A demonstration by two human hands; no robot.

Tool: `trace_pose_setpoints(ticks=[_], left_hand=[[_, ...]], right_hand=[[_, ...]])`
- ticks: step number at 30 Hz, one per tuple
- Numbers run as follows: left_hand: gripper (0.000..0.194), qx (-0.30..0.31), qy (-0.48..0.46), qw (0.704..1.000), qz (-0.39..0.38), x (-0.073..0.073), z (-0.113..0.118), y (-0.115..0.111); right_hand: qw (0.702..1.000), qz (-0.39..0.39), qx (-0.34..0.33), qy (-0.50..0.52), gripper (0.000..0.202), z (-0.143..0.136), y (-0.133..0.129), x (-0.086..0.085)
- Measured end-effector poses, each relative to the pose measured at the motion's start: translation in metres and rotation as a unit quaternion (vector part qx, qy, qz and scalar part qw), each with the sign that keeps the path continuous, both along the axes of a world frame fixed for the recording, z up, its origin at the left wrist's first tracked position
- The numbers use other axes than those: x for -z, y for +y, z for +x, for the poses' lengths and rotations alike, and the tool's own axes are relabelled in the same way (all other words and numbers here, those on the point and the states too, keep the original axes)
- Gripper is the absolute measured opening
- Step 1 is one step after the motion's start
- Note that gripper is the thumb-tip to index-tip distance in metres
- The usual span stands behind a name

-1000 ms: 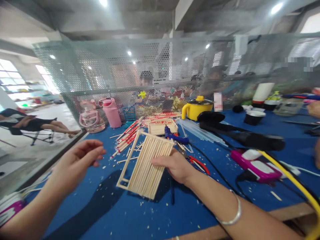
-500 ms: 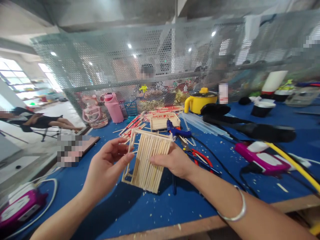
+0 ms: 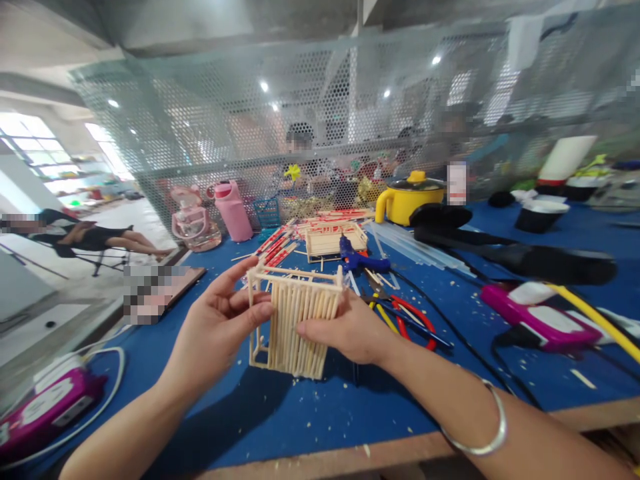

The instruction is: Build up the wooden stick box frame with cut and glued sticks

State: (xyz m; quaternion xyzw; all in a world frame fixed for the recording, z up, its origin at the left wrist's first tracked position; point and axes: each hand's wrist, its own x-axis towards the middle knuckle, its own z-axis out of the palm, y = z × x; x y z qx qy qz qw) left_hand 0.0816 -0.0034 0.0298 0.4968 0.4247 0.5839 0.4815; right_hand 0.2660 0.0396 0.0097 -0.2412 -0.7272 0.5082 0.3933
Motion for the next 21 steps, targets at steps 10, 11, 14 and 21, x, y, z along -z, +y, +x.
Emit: trace_pose_setpoints(ticks=[10,11,14,21], left_hand=[[0.074,-0.021,-0.021,1.000,0.009,0.002,0.003,-0.001],[0.074,-0.023,-0.024,0.999,0.007,0.002,0.004,-0.001],[0.071,-0.025,-0.029,0.999,0.003,0.001,0.005,-0.002],[0.072,-0.028,-0.039,0.999,-0.017,0.002,-0.003,0.008]], right_hand=[[0.999,-0.043,-0.009,0.012,0.041,-0.002,0.000,0.000],[0.999,-0.045,-0.013,0.013,0.040,-0.002,0.000,0.000],[0.998,-0.052,-0.028,0.022,0.039,-0.002,0.001,0.000],[0.987,-0.143,-0.025,0.075,0.044,-0.009,0.010,0.015]])
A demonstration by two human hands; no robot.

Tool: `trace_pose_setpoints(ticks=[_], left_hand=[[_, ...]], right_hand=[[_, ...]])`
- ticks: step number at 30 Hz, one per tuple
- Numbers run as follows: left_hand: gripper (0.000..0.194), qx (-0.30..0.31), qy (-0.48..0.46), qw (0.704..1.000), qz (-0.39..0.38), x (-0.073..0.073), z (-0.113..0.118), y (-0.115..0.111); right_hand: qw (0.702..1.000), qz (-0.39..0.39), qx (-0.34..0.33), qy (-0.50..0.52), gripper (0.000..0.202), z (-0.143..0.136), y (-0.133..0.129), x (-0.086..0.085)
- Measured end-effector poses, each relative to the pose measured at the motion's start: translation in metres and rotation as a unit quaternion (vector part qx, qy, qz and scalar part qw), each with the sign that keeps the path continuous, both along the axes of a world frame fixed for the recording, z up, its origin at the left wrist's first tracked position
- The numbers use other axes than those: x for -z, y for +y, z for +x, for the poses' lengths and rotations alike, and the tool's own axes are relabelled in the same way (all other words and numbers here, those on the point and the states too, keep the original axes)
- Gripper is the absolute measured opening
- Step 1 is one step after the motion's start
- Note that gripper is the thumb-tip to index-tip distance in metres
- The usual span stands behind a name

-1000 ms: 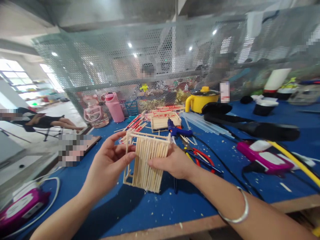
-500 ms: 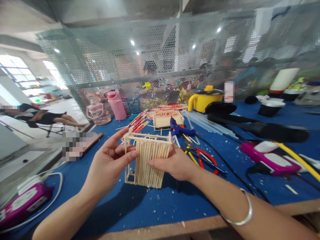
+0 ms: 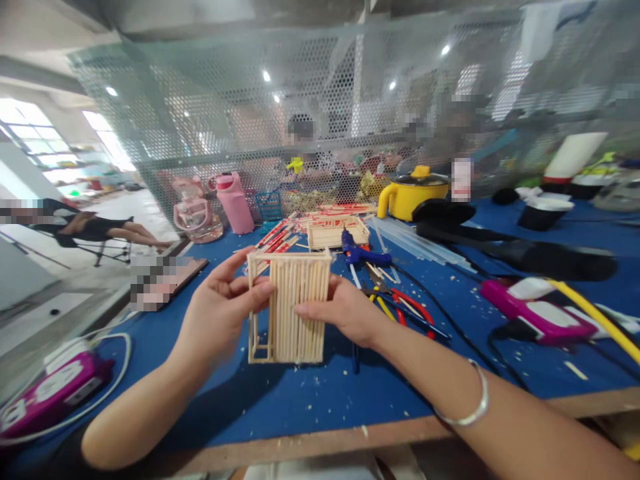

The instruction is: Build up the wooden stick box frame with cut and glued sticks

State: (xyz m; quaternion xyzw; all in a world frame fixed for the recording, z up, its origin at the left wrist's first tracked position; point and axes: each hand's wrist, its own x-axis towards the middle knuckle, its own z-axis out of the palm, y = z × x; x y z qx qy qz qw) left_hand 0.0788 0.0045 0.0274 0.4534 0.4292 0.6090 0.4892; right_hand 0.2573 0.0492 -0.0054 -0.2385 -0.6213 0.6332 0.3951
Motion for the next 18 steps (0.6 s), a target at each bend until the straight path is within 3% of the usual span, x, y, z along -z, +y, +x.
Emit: trace_pose_setpoints(ticks=[5,7,10,12,18], left_hand=[[0.073,0.056,-0.018,0.998,-0.021,0.004,-0.014,0.014],[0.072,0.023,-0.005,1.000,-0.003,0.003,-0.022,0.017],[0.074,-0.073,0.060,0.994,0.052,0.002,-0.034,0.019],[0.070,-0.089,0.091,0.990,0.064,0.003,-0.040,0.018],[0.065,0.044,0.068,0.997,-0.006,0.011,-0.036,0.011]], right_hand=[[0.996,-0.088,0.021,-0.006,0.036,-0.012,0.012,-0.010],[0.994,-0.095,0.049,0.002,0.033,-0.018,0.019,-0.022],[0.990,-0.095,0.097,0.032,0.032,-0.025,0.026,-0.037],[0.986,-0.089,0.130,0.062,0.033,-0.027,0.026,-0.039],[0.982,-0.097,0.148,0.072,0.032,-0.026,0.017,-0.025]])
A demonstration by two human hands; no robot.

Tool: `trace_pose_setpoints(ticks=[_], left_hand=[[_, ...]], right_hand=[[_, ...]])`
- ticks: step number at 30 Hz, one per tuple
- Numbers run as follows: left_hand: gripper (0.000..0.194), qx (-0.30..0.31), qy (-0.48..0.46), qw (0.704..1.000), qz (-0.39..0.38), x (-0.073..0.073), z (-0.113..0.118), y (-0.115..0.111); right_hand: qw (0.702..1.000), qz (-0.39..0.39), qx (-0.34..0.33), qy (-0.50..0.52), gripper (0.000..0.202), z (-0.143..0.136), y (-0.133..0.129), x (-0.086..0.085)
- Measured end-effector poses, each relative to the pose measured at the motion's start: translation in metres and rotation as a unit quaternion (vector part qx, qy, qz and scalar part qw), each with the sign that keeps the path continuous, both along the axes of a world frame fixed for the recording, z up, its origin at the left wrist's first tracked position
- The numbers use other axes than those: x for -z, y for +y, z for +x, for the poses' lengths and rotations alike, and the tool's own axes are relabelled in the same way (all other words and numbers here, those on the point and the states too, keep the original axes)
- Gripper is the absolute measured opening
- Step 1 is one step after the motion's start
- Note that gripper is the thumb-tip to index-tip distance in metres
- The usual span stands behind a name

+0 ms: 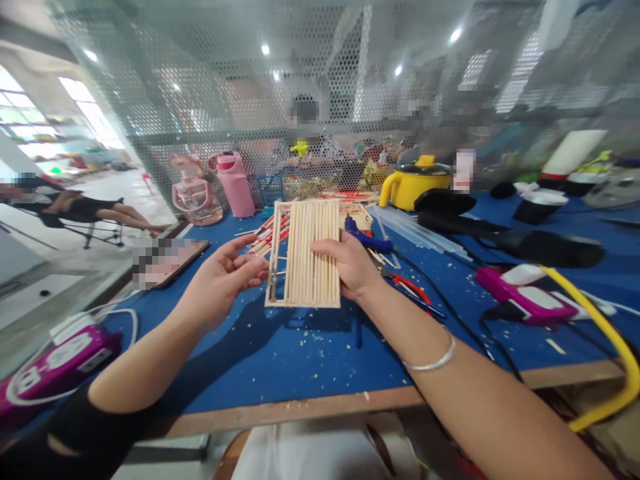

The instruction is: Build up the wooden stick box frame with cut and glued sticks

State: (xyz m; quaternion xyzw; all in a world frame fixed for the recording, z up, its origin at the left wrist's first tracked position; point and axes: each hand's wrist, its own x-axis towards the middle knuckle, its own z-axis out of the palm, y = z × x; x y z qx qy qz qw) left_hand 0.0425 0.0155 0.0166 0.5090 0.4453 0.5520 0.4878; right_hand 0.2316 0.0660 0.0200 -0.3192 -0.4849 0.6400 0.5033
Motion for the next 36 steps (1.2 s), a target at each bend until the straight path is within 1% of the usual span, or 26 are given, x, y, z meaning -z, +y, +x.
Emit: trace_pose_setpoints(ticks=[2,3,6,7,9,12,15,18,23,31,36], left_hand=[[0.066,0.016,0.001,1.000,-0.010,0.001,0.002,-0.002],[0.067,0.007,0.006,1.000,-0.007,0.001,0.003,-0.003],[0.064,-0.046,0.030,0.998,0.027,0.001,0.003,-0.004],[0.062,-0.048,0.039,0.998,0.030,0.001,0.003,-0.005],[0.060,-0.014,0.050,0.999,0.010,0.002,0.004,-0.005],[0.070,0.042,0.044,0.998,-0.030,0.004,0.007,-0.008],[0.083,0.067,0.022,0.996,-0.056,0.004,0.010,-0.009],[0.088,0.087,0.012,0.994,-0.069,0.002,0.011,-0.010],[0.092,0.095,0.007,0.992,-0.080,0.002,0.010,-0.010],[0.090,0.091,0.015,0.993,-0.077,0.004,0.010,-0.010],[0.087,0.104,0.019,0.992,-0.071,0.003,0.009,-0.010]], right_hand=[[1.000,-0.015,0.015,0.004,0.033,0.000,0.001,0.003],[1.000,-0.017,0.021,0.009,0.033,0.000,0.001,0.004],[1.000,0.000,0.023,0.013,0.035,-0.001,0.003,0.006],[1.000,0.008,0.021,0.007,0.035,-0.002,0.003,0.006],[1.000,0.020,0.014,-0.012,0.034,-0.002,0.001,0.007],[0.999,0.035,-0.001,-0.025,0.032,-0.002,-0.002,0.008],[0.999,0.048,-0.008,-0.025,0.030,-0.002,-0.004,0.009],[0.999,0.041,0.005,-0.023,0.027,-0.003,-0.004,0.008],[1.000,0.023,0.011,-0.009,0.025,-0.004,-0.006,0.008],[0.999,0.022,0.022,0.008,0.024,-0.007,-0.008,0.009],[0.999,0.025,0.014,0.022,0.024,-0.006,-0.008,0.009]])
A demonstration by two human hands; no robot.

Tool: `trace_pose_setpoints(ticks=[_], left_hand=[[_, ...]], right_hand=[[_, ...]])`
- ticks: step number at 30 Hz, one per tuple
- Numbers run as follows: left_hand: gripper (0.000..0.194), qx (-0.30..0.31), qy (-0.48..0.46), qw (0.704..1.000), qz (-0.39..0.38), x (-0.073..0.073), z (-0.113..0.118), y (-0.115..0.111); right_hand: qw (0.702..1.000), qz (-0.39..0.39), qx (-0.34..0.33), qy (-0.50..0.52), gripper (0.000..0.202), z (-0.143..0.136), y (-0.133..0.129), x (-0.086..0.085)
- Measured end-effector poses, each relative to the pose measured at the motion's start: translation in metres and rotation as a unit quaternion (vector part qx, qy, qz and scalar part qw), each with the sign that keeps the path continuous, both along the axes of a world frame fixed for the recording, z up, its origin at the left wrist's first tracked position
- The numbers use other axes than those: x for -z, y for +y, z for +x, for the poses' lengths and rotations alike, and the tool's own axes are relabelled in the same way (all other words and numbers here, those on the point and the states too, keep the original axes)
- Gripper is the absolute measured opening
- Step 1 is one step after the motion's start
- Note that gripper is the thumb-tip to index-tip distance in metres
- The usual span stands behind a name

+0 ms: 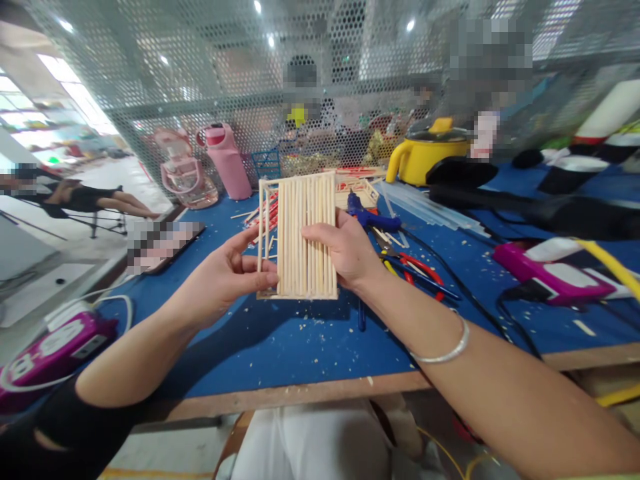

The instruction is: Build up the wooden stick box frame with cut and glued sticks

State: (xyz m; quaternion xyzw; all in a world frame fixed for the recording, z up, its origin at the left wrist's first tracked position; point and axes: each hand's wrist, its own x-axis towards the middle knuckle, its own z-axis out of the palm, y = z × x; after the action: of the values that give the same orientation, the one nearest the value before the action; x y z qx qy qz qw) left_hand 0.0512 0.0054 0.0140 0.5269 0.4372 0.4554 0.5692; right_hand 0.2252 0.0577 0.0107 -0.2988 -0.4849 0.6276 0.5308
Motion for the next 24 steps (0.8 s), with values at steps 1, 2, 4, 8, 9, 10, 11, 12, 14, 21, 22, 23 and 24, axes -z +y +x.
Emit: trace_pose_setpoints(ticks=[1,2,4,8,9,10,11,12,14,21,22,23,24], left_hand=[[0.085,0.006,0.003,1.000,0.001,-0.0003,-0.0002,-0.0002],[0.083,0.011,0.005,1.000,0.003,-0.0006,-0.0002,-0.0005],[0.080,0.012,0.008,1.000,0.007,-0.0007,0.0007,-0.0012],[0.076,-0.008,0.008,1.000,0.022,-0.0001,0.0035,-0.0017],[0.076,-0.015,0.008,1.000,0.024,0.0001,0.0038,-0.0014],[0.076,-0.021,0.009,0.999,0.024,0.0003,0.0038,-0.0011],[0.078,-0.028,0.010,0.999,0.023,0.0006,0.0036,-0.0007],[0.080,-0.034,0.012,0.999,0.021,0.0010,0.0033,-0.0003],[0.085,-0.039,0.013,0.999,0.013,0.0016,0.0024,0.0002],[0.099,-0.028,-0.013,1.000,0.003,0.0036,0.0043,0.0001],[0.099,-0.029,-0.017,0.999,0.001,0.0039,0.0048,0.0003],[0.099,-0.030,-0.019,0.999,0.000,0.0043,0.0051,0.0006],[0.099,-0.031,-0.018,0.999,-0.002,0.0046,0.0053,0.0008]], right_hand=[[1.000,0.002,0.000,0.002,0.025,0.0001,0.0001,0.0004],[1.000,0.003,0.000,0.003,0.025,0.0001,0.0003,0.0010],[1.000,0.006,0.001,0.007,0.026,-0.0002,0.0007,0.0026],[1.000,0.010,0.003,0.006,0.025,-0.0014,0.0011,0.0057],[1.000,0.008,0.003,0.005,0.025,-0.0016,0.0010,0.0059],[1.000,0.007,0.004,0.005,0.025,-0.0017,0.0008,0.0059],[1.000,0.004,0.004,0.005,0.025,-0.0018,0.0005,0.0057],[1.000,0.001,0.002,0.006,0.025,-0.0018,0.0001,0.0053],[1.000,-0.002,-0.002,0.008,0.026,-0.0019,-0.0009,0.0044],[1.000,-0.009,-0.005,0.020,0.030,-0.0021,-0.0018,0.0063],[1.000,-0.010,-0.005,0.021,0.030,-0.0021,-0.0016,0.0070],[1.000,-0.012,-0.005,0.021,0.030,-0.0021,-0.0013,0.0077],[1.000,-0.015,-0.004,0.021,0.030,-0.0022,-0.0011,0.0082]])
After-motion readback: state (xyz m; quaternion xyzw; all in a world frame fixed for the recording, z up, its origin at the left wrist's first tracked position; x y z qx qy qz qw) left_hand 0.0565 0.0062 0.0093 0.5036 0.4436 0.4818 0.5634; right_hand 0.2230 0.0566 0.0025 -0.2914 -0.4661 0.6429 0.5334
